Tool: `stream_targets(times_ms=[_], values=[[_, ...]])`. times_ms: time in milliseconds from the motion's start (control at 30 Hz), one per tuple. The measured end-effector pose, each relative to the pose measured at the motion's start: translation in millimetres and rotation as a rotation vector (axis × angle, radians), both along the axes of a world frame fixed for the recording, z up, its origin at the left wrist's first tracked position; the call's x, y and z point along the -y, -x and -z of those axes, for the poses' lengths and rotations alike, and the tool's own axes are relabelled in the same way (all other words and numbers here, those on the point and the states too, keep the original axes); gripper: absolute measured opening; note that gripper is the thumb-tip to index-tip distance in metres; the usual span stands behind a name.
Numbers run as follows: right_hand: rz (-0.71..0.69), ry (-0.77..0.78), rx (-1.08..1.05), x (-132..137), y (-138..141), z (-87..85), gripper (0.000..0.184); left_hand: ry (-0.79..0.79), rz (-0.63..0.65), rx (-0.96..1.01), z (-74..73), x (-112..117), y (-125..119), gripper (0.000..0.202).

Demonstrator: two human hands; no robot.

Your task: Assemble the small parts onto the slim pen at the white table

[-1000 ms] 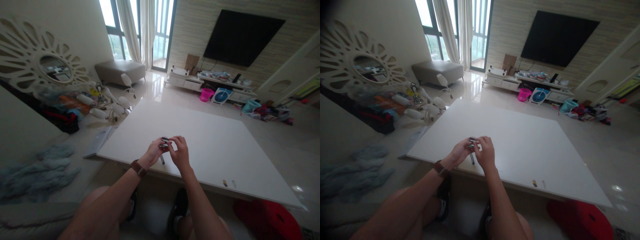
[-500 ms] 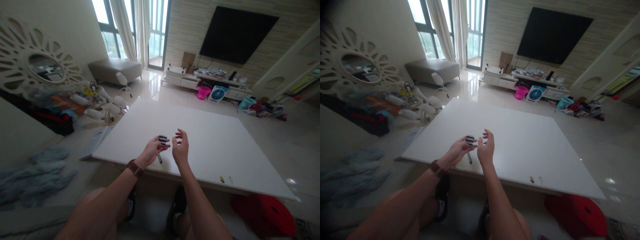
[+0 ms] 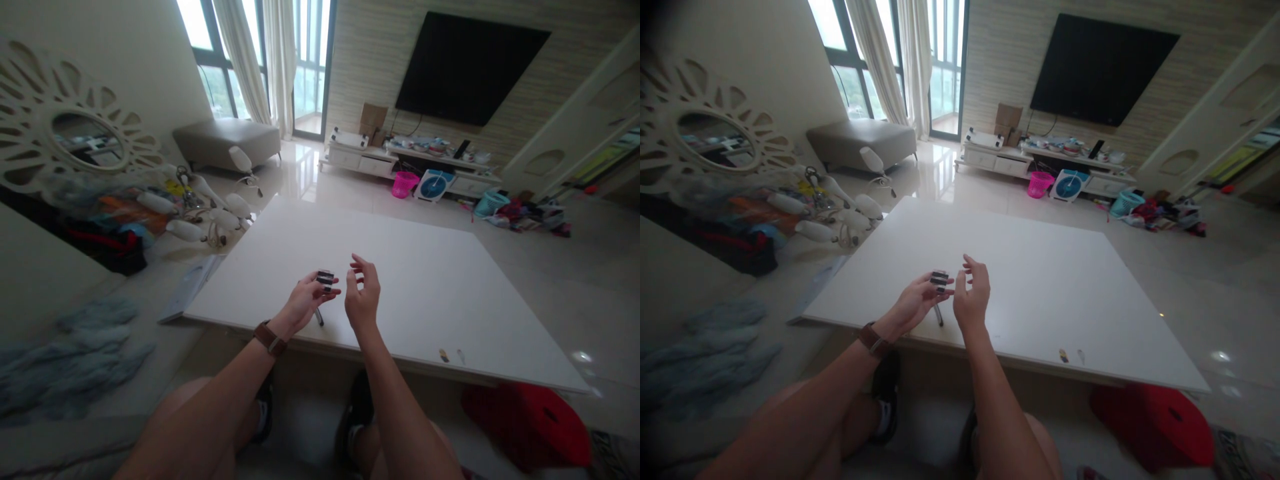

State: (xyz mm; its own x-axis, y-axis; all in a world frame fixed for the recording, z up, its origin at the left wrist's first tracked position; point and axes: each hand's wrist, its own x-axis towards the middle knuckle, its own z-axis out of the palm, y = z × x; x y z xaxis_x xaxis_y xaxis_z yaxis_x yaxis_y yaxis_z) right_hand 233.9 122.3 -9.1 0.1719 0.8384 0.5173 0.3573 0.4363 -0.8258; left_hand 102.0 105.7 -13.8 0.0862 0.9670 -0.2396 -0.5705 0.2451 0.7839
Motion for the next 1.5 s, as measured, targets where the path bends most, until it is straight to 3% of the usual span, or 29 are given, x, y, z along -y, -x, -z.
stream_targets(times_ms=[100, 300, 433, 700, 933, 1167, 1367, 1500], values=[[-0.058, 0.126, 0.004, -6.5, 1.6, 7.1, 0.031, -0.017, 0.002, 0.004, 1.3, -2.9, 0.9, 0.025], [-0.259, 0.371, -0.216, -12.8, 11.5, 24.9, 0.034, -0.040, -0.003, -0.001, 5.3, -5.2, 1.1, 0.027], [-0.312, 0.374, -0.262, -11.6, 15.9, 30.5, 0.029, -0.034, -0.006, -0.009, 5.4, -4.1, -0.2, 0.027], [-0.289, 0.338, -0.190, -9.0, 14.1, 27.9, 0.023, -0.030, -0.028, -0.011, 6.4, -3.0, -1.9, 0.023], [-0.221, 0.412, -0.169, -12.5, 14.5, 32.5, 0.026, 0.003, -0.087, 0.143, 9.6, -8.7, 2.3, 0.030], [-0.359, 0.479, -0.386, -15.6, 21.5, 44.7, 0.032, -0.077, -0.079, 0.073, 16.1, -8.4, -5.9, 0.030], [-0.259, 0.553, -0.786, -15.7, 21.6, 39.2, 0.024, -0.134, -0.106, -0.059, 14.9, -8.2, -2.8, 0.033], [-0.274, 0.627, -1.007, -16.7, 17.8, 33.1, 0.020, -0.157, -0.163, -0.194, 10.3, -8.7, 3.1, 0.041]])
